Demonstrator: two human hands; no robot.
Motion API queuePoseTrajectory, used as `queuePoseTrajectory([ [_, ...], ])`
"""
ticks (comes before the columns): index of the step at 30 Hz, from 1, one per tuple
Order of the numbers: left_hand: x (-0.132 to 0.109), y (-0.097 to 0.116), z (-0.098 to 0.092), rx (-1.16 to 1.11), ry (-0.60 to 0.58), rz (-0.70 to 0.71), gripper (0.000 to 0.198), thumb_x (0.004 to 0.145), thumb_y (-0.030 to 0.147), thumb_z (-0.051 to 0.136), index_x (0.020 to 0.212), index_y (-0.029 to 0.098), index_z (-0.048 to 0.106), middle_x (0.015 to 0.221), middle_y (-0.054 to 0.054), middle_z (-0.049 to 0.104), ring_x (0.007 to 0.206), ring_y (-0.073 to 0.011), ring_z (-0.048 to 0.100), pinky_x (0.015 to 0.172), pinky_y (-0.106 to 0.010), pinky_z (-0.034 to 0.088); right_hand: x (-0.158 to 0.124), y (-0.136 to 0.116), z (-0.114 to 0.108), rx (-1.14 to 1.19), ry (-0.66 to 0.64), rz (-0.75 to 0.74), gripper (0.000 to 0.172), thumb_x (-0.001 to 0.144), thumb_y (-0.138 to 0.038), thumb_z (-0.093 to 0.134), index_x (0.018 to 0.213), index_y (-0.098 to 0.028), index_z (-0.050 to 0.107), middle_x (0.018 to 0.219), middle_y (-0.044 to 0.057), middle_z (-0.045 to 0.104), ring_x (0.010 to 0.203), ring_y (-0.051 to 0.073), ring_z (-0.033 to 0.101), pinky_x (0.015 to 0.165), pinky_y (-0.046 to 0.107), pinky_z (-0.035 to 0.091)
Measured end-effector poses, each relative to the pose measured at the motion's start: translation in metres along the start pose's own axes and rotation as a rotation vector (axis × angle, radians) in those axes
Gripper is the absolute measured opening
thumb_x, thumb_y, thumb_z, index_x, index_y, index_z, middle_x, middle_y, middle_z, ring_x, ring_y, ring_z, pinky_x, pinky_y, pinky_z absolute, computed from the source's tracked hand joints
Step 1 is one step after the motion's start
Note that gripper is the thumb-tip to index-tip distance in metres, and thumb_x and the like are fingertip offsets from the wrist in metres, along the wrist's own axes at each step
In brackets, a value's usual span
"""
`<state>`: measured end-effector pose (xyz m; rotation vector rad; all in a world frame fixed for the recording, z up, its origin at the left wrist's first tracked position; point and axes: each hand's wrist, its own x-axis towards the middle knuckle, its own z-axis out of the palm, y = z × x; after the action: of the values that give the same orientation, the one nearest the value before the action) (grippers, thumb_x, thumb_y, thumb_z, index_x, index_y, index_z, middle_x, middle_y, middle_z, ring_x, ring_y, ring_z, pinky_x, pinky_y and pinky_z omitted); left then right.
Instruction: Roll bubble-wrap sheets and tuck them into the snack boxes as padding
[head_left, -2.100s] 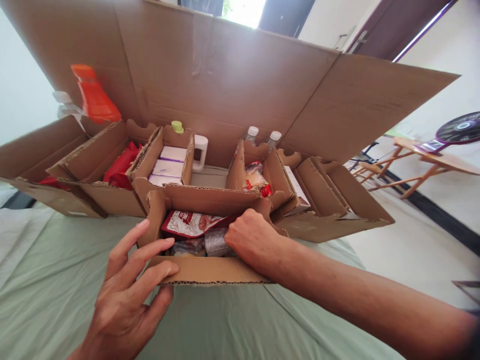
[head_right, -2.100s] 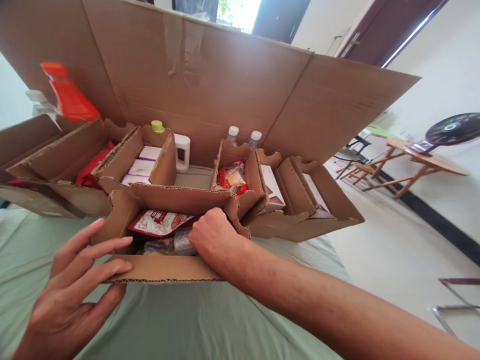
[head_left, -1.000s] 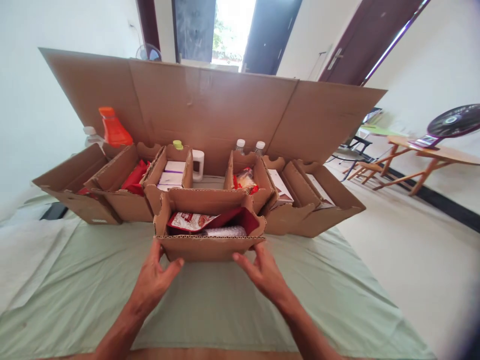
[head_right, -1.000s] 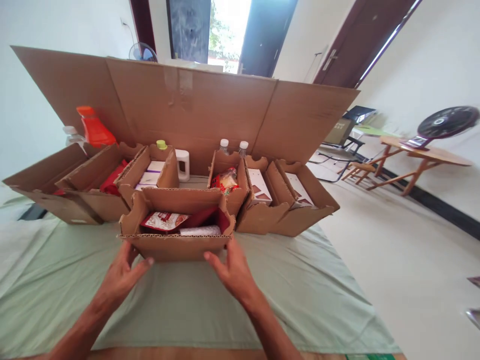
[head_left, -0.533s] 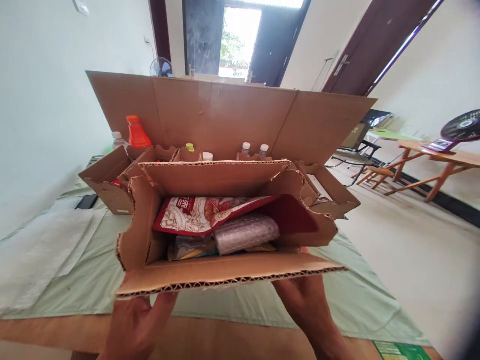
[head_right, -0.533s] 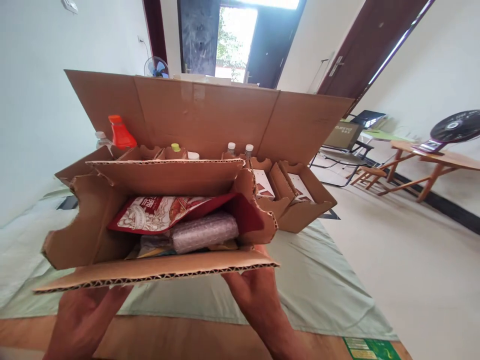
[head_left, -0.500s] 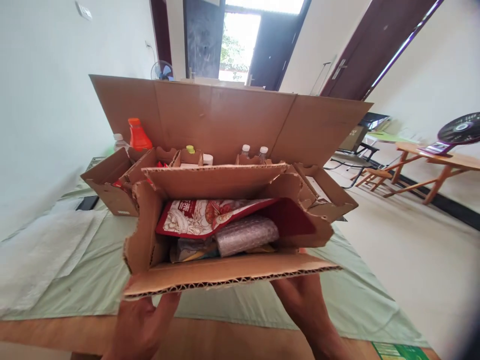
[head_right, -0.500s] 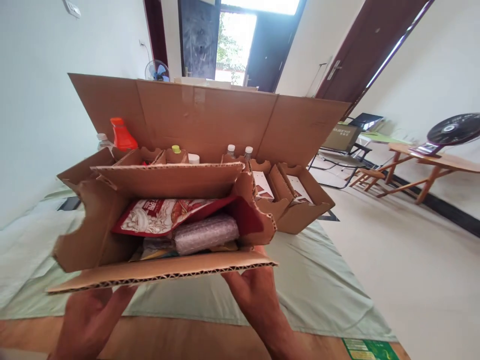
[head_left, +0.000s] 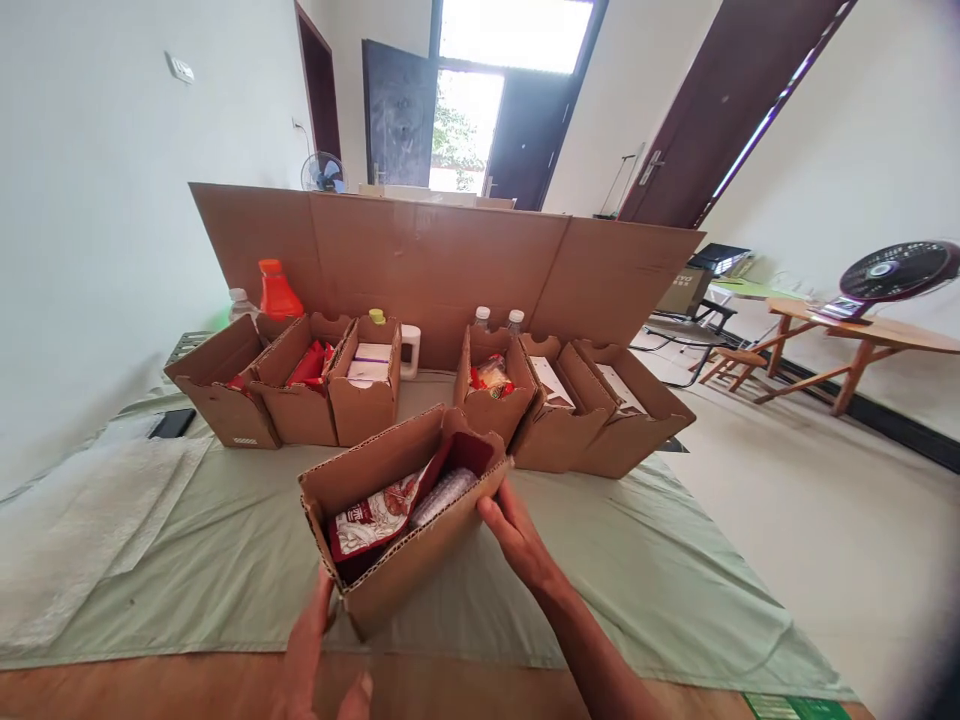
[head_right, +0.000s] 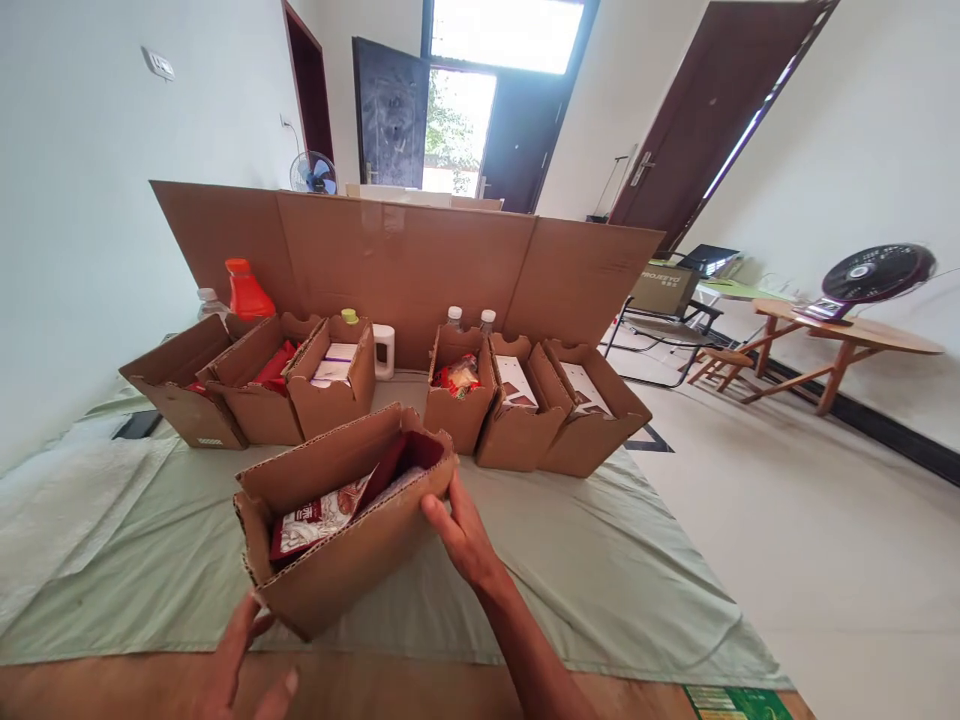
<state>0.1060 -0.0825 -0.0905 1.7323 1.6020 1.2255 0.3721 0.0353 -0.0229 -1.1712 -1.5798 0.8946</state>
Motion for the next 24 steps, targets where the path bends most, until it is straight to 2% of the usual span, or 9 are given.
queuePoseTrajectory([
  [3,0.009,0.003,0.010,-0.052,-0.072,0.039,0.099,0.076,0.031,0.070,0.161,0.038,0.020,0.157,-0.007,0.048,0.143,-0.0409,0.045,0.106,-0.056,0.052,0.028,0.012,0.013,-0.005,0.103,-0.035,0.073,0.098,-0.067,0.038,0.155,-0.020,0.036,0.158,0.014,0.044,0.144,0.026,0.043,0.120,0.044,0.034],
  [7,0.017,-0.002,0.023,-0.110,-0.131,0.006,0.113,0.071,0.036,0.075,0.161,0.044,0.006,0.162,-0.006,0.040,0.146,-0.0435,0.039,0.098,-0.060,0.055,0.050,0.026,0.033,-0.027,0.241,-0.045,0.075,0.099,-0.067,0.031,0.157,-0.020,0.030,0.162,0.013,0.038,0.151,0.026,0.032,0.125,0.048,0.023],
  [11,0.014,-0.025,0.035,-0.175,-0.151,0.016,0.103,0.079,0.046,0.070,0.161,0.042,0.008,0.170,-0.008,0.020,0.150,-0.0451,0.031,0.095,-0.058,0.058,0.059,0.029,0.046,-0.026,0.302,-0.043,0.078,0.099,-0.068,0.026,0.159,-0.018,0.024,0.166,0.014,0.031,0.154,0.027,0.026,0.126,0.050,0.019],
  [13,0.010,-0.038,0.043,-0.195,-0.167,0.041,0.100,0.081,0.050,0.067,0.161,0.041,0.008,0.172,-0.008,0.009,0.149,-0.0475,0.031,0.093,-0.058,0.058,0.060,0.028,0.050,-0.031,0.317,-0.027,0.080,0.099,-0.069,0.026,0.159,-0.016,0.024,0.166,0.016,0.029,0.154,0.027,0.024,0.126,0.051,0.018],
  [18,0.004,-0.051,0.060,-0.180,-0.182,0.092,0.122,0.070,0.047,0.082,0.160,0.046,0.001,0.172,-0.004,-0.010,0.148,-0.0522,0.026,0.099,-0.059,0.056,0.060,0.025,0.059,-0.058,0.313,-0.063,0.078,0.100,-0.069,0.023,0.158,-0.018,0.029,0.165,0.014,0.032,0.153,0.026,0.027,0.126,0.050,0.020],
  [24,0.006,-0.033,0.063,-0.153,-0.170,0.178,0.090,0.086,0.040,0.063,0.160,0.048,0.010,0.173,0.001,-0.009,0.152,-0.0467,0.021,0.106,-0.060,0.050,0.063,0.028,0.058,-0.053,0.300,-0.104,0.073,0.101,-0.067,0.021,0.157,-0.021,0.033,0.164,0.012,0.033,0.152,0.024,0.029,0.126,0.049,0.022],
])
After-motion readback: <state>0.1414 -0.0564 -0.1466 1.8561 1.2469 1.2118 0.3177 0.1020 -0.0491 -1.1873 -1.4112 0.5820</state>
